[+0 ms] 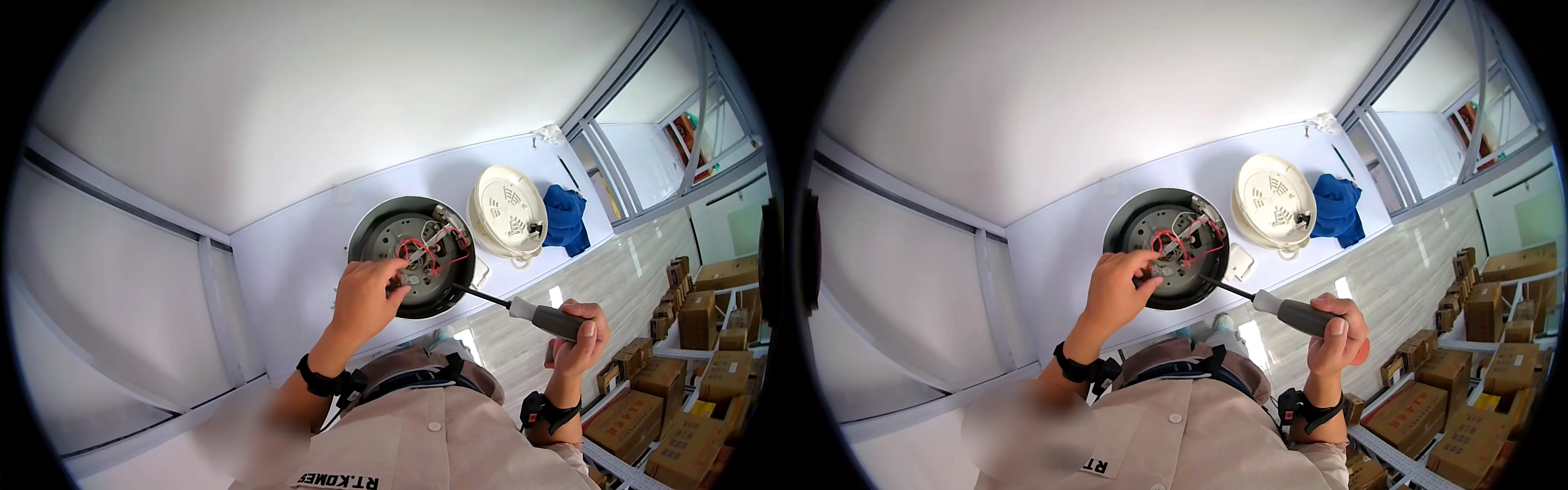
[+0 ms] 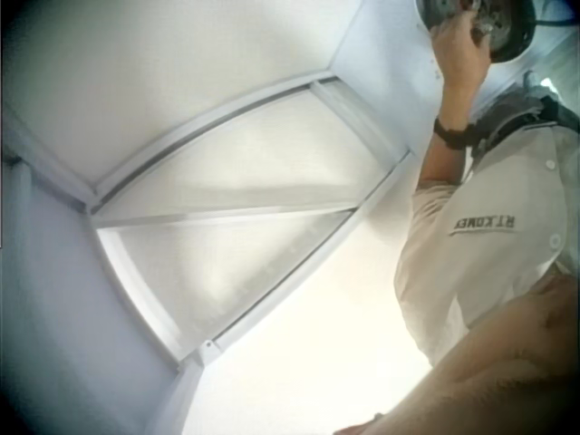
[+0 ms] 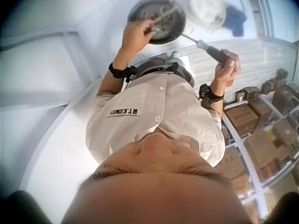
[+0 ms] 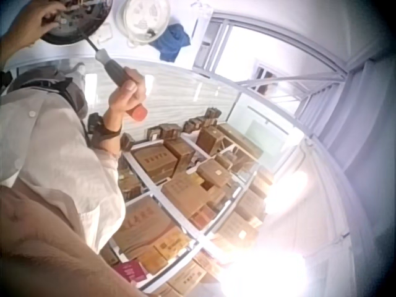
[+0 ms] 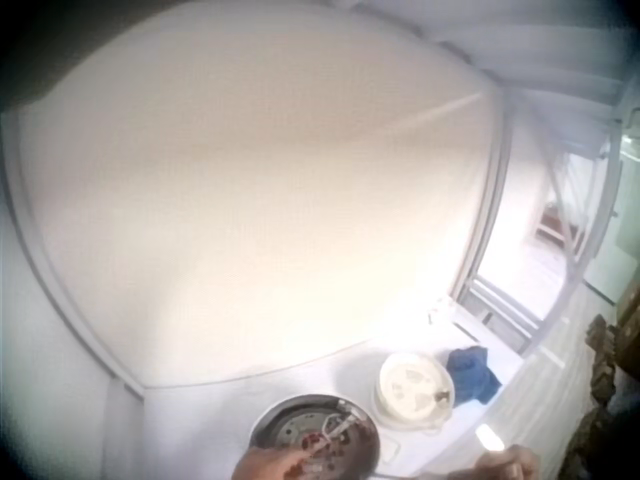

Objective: The person uses a screwdriver to adjust and tighten screws on the internal wiring of a ceiling light fixture. They manipulate wires and components inside the fixture's housing, then reattach the cover.

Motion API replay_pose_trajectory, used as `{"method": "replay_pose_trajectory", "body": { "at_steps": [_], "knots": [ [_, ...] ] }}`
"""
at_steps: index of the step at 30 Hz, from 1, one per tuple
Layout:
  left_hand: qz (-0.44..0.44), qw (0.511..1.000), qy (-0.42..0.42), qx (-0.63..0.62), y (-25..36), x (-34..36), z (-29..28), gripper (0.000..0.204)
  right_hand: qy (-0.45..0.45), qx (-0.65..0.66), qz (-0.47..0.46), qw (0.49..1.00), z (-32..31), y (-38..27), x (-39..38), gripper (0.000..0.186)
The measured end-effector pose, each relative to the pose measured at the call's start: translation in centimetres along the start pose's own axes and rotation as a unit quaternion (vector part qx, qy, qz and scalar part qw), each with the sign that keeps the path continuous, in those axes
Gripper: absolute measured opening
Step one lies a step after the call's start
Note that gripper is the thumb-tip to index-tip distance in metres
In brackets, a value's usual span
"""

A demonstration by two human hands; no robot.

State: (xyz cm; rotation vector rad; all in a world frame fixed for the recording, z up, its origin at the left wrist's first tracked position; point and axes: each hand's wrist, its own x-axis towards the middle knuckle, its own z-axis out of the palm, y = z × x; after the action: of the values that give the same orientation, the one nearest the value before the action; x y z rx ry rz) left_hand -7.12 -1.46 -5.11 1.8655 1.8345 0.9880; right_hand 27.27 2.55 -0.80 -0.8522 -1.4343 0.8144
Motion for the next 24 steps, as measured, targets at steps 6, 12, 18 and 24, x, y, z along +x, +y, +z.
{"method": "replay_pose_trajectory", "body": {
  "at_steps": [6,12,18,24],
  "knots": [
    [-0.005,1.0,0.002,0.026,0.3,-0.6,-0.2,0.048,-0.016,0.008,0.021,1.0,-0.8,1.0,0.9,0.049],
    [-0.028,0.999,-0.006,0.046,1.4,-0.6,-0.3,0.051,-0.037,0.075,0.051,0.995,-1.7,2.9,3.1,0.049],
    [-0.041,0.998,0.03,0.046,1.8,-0.6,0.4,0.045,-0.041,0.116,0.097,0.988,-1.7,3.8,5.4,0.051],
    [-0.033,0.996,0.017,0.078,2.3,-0.3,0.5,0.025,-0.05,0.124,0.118,0.984,-2.4,5.2,6.7,0.054]
  ]
}}
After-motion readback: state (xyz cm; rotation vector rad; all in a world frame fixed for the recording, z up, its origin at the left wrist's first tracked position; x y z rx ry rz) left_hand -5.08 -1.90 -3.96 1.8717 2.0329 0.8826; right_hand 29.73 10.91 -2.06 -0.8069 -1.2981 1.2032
